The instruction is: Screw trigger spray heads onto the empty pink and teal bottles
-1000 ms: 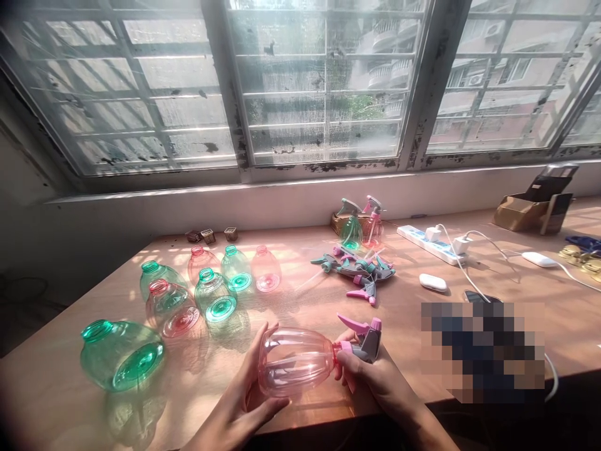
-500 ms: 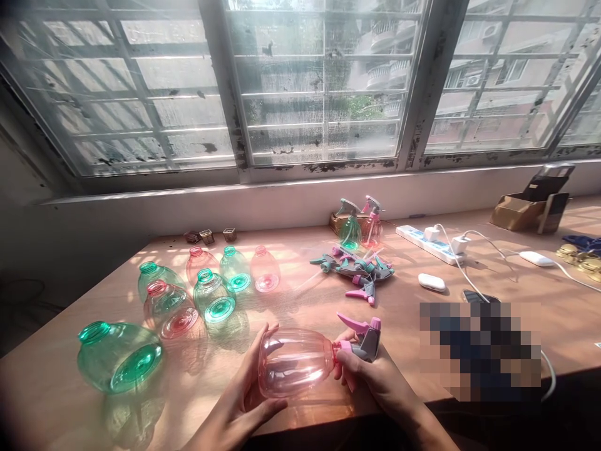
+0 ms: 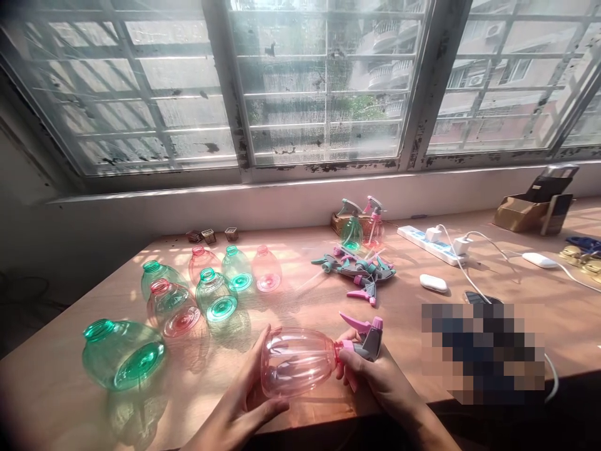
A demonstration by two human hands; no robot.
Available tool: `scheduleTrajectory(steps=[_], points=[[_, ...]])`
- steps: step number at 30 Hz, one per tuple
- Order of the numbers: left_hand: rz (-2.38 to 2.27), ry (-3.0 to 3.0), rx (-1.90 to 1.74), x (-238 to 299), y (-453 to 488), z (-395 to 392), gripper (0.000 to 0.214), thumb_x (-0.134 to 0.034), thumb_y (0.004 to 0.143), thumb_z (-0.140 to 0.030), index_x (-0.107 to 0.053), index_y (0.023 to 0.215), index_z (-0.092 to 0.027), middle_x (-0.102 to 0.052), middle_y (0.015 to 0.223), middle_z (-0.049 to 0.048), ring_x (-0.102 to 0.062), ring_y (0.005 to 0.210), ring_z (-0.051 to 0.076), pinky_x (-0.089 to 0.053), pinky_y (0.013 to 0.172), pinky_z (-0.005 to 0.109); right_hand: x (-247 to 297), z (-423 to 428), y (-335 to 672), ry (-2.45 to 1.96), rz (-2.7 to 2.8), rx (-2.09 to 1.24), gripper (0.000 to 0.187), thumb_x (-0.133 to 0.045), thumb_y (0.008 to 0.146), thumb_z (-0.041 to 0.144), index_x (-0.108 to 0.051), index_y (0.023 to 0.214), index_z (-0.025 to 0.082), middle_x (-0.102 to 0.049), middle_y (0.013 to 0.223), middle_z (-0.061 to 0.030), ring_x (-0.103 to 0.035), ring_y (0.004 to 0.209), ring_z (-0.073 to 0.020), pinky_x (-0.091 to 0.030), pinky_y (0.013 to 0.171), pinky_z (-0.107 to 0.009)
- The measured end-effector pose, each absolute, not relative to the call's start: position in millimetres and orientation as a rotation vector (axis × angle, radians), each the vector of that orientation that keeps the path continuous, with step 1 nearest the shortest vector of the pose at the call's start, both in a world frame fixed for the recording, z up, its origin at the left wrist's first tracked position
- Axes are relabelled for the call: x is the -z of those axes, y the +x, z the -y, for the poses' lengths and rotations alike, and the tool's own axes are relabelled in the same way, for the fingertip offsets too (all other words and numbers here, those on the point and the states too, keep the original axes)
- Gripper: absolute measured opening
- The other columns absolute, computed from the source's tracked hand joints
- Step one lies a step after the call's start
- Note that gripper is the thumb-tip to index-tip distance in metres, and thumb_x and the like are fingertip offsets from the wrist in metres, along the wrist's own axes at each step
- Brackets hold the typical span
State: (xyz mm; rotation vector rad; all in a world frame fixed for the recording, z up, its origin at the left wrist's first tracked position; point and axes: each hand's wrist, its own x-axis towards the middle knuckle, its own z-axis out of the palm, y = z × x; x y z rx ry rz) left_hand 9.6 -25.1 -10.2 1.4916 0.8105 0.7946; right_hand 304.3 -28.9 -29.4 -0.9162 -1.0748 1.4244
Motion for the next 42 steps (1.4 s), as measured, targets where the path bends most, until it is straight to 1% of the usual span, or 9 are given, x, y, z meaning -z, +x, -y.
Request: scheduleTrajectory(steps=[4,12,17,20,23,27,35,38,42], points=[[-0.699,1.533,-0.847,32,9,19,0.099,-0.073,0.102,-0.048,-0.006,0.174,-0.047,-0.022,0.185,0.0049,-0.043,0.161,0.036,-0.037,0.132,0.052,27,31,303,-0.941,1.054,-1.416,0.046,-0.089,0.088,0.058,-0.065,0.093,0.019,-0.077,0.067,-0.0020,-0.055,0.050,-0.0119,-0.039,0.057,-0.027],[-0.812,1.489,-0.774,22,7,24,0.101,-0.078,0.099,-0.049,-0.014,0.176,-0.038,-0.019,0.186,0.0031,-0.029,0.168,0.036,-0.034,0.135,0.046,27,31,303,-0.937,1.072,-1.421,0.047,-0.089,0.087,0.059,-0.064,0.092,0.019,-0.076,0.067,-0.0020,-0.056,0.051,-0.0122,-0.039,0.057,-0.027],[-0.728,1.495,-0.825,16,11,25,0.092,-0.070,0.104,-0.050,-0.009,0.173,-0.050,-0.018,0.186,-0.0007,-0.044,0.161,0.033,-0.039,0.132,0.046,31,28,305,-0.929,1.079,-1.428,0.045,-0.087,0.089,0.058,-0.064,0.094,0.019,-0.076,0.069,-0.0021,-0.055,0.051,-0.0122,-0.038,0.057,-0.028],[-0.749,1.478,-0.825,18,11,25,0.097,-0.075,0.101,-0.048,-0.009,0.172,-0.053,-0.021,0.186,-0.0011,-0.043,0.162,0.033,-0.037,0.133,0.047,30,29,305,-0.930,1.089,-1.420,0.045,-0.087,0.089,0.058,-0.063,0.093,0.019,-0.076,0.069,-0.0021,-0.054,0.051,-0.0121,-0.039,0.058,-0.028],[-0.767,1.469,-0.791,14,9,26,0.109,-0.080,0.097,-0.051,-0.003,0.173,-0.048,-0.017,0.187,0.0005,-0.036,0.165,0.034,-0.034,0.134,0.047,30,30,304,-0.935,1.089,-1.412,0.045,-0.088,0.089,0.057,-0.064,0.093,0.019,-0.076,0.069,-0.0021,-0.055,0.051,-0.0117,-0.041,0.059,-0.028],[-0.840,1.450,-0.768,6,9,28,0.102,-0.076,0.098,-0.055,-0.011,0.176,-0.038,-0.017,0.186,0.0029,-0.027,0.169,0.035,-0.030,0.136,0.047,31,30,304,-0.949,1.063,-1.403,0.046,-0.090,0.087,0.056,-0.063,0.094,0.019,-0.076,0.068,-0.0025,-0.056,0.051,-0.0123,-0.040,0.058,-0.028],[-0.750,1.467,-0.840,25,11,21,0.104,-0.080,0.097,-0.049,-0.010,0.174,-0.046,-0.019,0.186,0.0043,-0.044,0.161,0.037,-0.039,0.131,0.051,33,29,305,-0.930,1.068,-1.440,0.047,-0.088,0.088,0.058,-0.063,0.096,0.020,-0.077,0.071,-0.0022,-0.055,0.051,-0.0117,-0.041,0.059,-0.028],[-0.754,1.487,-0.833,25,9,21,0.113,-0.085,0.092,-0.050,-0.009,0.175,-0.044,-0.020,0.186,0.0041,-0.039,0.164,0.037,-0.036,0.133,0.051,31,30,304,-0.940,1.070,-1.417,0.046,-0.088,0.088,0.058,-0.063,0.093,0.019,-0.076,0.069,-0.0020,-0.055,0.051,-0.0119,-0.040,0.059,-0.028],[-0.839,1.442,-0.795,10,9,26,0.100,-0.078,0.096,-0.055,-0.020,0.175,-0.037,-0.022,0.185,0.0035,-0.027,0.169,0.036,-0.032,0.135,0.048,30,30,304,-0.933,1.087,-1.409,0.044,-0.088,0.089,0.056,-0.063,0.092,0.019,-0.076,0.070,-0.0025,-0.056,0.051,-0.0121,-0.039,0.059,-0.028]])
